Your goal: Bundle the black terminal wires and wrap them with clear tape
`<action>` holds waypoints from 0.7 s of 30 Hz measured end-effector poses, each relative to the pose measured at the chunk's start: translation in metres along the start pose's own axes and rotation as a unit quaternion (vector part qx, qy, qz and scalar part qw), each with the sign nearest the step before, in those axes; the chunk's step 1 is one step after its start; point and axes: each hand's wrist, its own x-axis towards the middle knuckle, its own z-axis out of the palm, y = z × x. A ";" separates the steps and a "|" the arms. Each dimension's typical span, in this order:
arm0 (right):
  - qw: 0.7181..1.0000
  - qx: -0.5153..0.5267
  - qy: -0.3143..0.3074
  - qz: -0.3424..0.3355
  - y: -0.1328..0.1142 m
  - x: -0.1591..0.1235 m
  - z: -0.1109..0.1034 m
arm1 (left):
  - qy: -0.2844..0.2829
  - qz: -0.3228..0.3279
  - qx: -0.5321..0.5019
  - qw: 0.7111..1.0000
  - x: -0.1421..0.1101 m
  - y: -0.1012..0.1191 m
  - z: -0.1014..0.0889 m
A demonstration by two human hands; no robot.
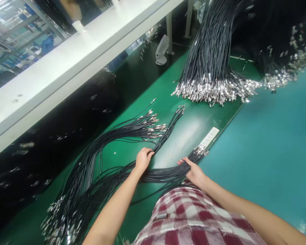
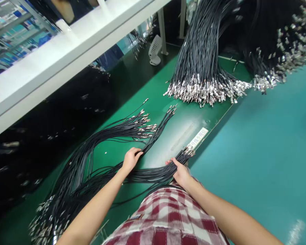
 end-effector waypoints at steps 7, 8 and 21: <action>1.000 -0.008 -0.004 0.015 -0.003 -0.002 0.003 | -0.003 -0.026 -0.062 0.998 -0.003 -0.001 -0.014; 1.000 -0.008 -0.002 0.015 -0.004 -0.002 0.004 | -0.012 -0.029 -0.067 0.997 -0.001 0.002 -0.015; 0.997 0.017 -0.071 0.024 -0.007 0.006 -0.001 | -0.210 0.085 -0.150 0.962 0.042 0.129 0.017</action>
